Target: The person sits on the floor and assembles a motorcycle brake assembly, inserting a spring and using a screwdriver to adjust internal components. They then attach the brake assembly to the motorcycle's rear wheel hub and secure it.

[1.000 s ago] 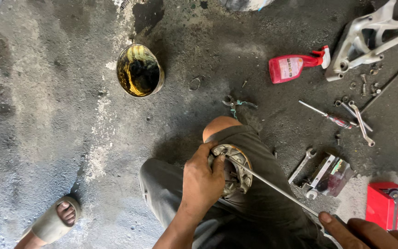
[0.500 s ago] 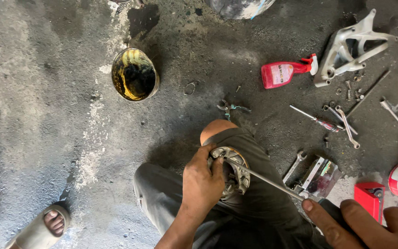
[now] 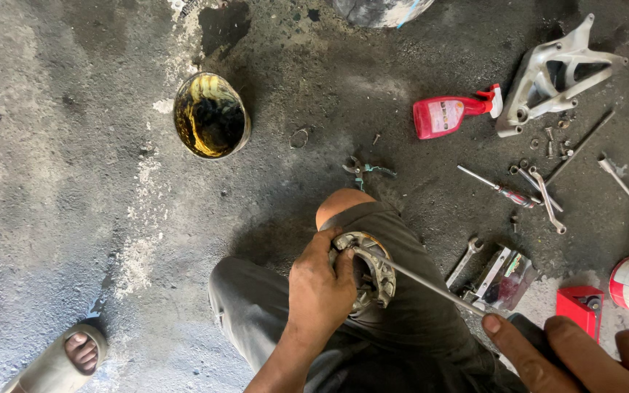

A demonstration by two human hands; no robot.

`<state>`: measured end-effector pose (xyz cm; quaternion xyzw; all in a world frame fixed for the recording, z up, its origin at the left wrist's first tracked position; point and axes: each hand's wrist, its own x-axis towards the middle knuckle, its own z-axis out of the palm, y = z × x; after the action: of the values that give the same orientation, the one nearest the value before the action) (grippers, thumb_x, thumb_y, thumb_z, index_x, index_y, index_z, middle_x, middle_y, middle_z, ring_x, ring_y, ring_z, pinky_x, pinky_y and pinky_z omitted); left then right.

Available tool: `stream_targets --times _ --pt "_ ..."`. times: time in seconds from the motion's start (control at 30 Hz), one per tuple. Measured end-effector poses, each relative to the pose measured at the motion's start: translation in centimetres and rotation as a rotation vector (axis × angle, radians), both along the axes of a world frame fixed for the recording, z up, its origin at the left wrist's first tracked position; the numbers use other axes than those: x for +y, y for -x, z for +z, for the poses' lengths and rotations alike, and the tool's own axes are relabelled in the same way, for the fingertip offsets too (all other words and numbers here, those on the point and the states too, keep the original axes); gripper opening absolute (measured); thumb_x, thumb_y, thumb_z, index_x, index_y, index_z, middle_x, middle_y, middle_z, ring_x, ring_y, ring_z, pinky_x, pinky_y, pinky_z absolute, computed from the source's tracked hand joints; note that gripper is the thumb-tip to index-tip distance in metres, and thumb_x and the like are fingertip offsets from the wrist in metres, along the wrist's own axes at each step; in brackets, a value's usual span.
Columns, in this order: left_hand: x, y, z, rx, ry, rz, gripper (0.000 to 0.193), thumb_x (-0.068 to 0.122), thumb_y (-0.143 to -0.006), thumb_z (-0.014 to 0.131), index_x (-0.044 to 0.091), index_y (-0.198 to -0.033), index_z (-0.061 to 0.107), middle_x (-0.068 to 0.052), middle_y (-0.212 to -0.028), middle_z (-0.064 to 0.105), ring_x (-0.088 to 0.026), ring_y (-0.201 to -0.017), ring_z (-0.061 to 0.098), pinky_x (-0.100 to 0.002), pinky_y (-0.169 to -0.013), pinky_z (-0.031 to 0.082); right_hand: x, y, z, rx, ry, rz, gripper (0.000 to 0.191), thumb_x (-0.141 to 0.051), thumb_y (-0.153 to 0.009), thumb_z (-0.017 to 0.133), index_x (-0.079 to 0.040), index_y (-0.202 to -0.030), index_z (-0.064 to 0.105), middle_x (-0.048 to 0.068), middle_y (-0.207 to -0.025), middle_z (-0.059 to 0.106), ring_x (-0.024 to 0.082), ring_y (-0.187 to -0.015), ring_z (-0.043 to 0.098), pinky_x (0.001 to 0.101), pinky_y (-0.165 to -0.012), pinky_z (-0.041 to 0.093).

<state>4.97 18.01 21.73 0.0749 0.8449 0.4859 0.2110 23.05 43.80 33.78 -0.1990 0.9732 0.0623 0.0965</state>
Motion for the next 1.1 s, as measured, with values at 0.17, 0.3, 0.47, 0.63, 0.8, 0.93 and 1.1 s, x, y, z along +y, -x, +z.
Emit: stream_targets --times 0.17,0.3,0.47,0.63,0.8,0.93,1.1 --pt "0.1 0.1 0.2 0.01 -0.011 -0.001 0.033 0.009 -0.089 0.069 -0.003 -0.119 0.064 -0.02 -0.102 0.075 -0.033 -0.09 0.077 -0.04 -0.079 0.061 -0.7 0.4 0.3 -0.017 -0.006 -0.035 0.056 -0.032 -0.075 0.065 -0.025 -0.13 0.074 0.012 -0.074 0.068 0.011 -0.035 0.043 0.0337 -0.034 0.029" --pt "0.2 -0.1 0.4 0.019 -0.001 0.004 0.032 0.008 -0.088 0.069 -0.003 -0.118 0.065 -0.021 -0.103 0.075 -0.034 -0.091 0.077 -0.041 -0.079 0.06 -0.9 1.2 0.6 -0.011 -0.008 0.018 0.054 -0.029 -0.075 0.066 -0.026 -0.128 0.074 0.014 -0.073 0.066 0.015 -0.036 0.045 0.0347 -0.032 0.03" --pt "0.4 -0.3 0.4 0.05 0.0 -0.002 0.032 0.008 -0.088 0.068 -0.003 -0.118 0.066 -0.022 -0.104 0.075 -0.037 -0.092 0.076 -0.042 -0.081 0.059 -1.4 1.6 0.7 0.029 -0.053 0.084 0.049 -0.025 -0.077 0.067 -0.025 -0.126 0.075 0.014 -0.07 0.064 0.019 -0.037 0.046 0.037 -0.031 0.03" --pt "1.0 -0.7 0.6 0.05 0.025 -0.012 0.031 0.009 -0.087 0.067 0.0 -0.117 0.064 -0.023 -0.103 0.073 -0.04 -0.089 0.074 -0.047 -0.079 0.058 -2.3 2.4 1.3 0.09 -0.144 0.178 0.045 -0.022 -0.079 0.068 -0.024 -0.124 0.075 0.014 -0.068 0.062 0.023 -0.039 0.047 0.0392 -0.031 0.03" --pt "1.5 -0.7 0.9 0.039 0.079 -0.052 0.032 0.011 -0.088 0.066 0.001 -0.118 0.061 -0.023 -0.103 0.073 -0.043 -0.087 0.071 -0.051 -0.076 0.057 -4.1 5.0 3.3 0.176 -0.258 0.313 0.04 -0.02 -0.08 0.069 -0.023 -0.12 0.077 0.014 -0.067 0.061 0.026 -0.041 0.049 0.0396 -0.03 0.03" --pt "1.5 -0.4 1.0 0.098 0.081 -0.056 0.033 0.011 -0.087 0.067 -0.001 -0.118 0.061 -0.024 -0.106 0.072 -0.043 -0.087 0.071 -0.051 -0.076 0.057 -4.4 7.8 5.1 0.182 -0.308 0.392 0.039 -0.023 -0.078 0.073 -0.024 -0.116 0.079 0.014 -0.071 0.066 0.027 -0.044 0.054 0.0347 -0.028 0.029" --pt "0.9 0.0 0.8 0.025 0.035 -0.052 0.032 0.011 -0.088 0.065 0.0 -0.118 0.063 -0.023 -0.107 0.073 -0.041 -0.089 0.073 -0.049 -0.079 0.058 -4.1 8.3 5.8 0.063 -0.249 0.399 0.043 -0.022 -0.075 0.076 -0.027 -0.118 0.077 0.013 -0.072 0.068 0.024 -0.046 0.053 0.0336 -0.027 0.028"
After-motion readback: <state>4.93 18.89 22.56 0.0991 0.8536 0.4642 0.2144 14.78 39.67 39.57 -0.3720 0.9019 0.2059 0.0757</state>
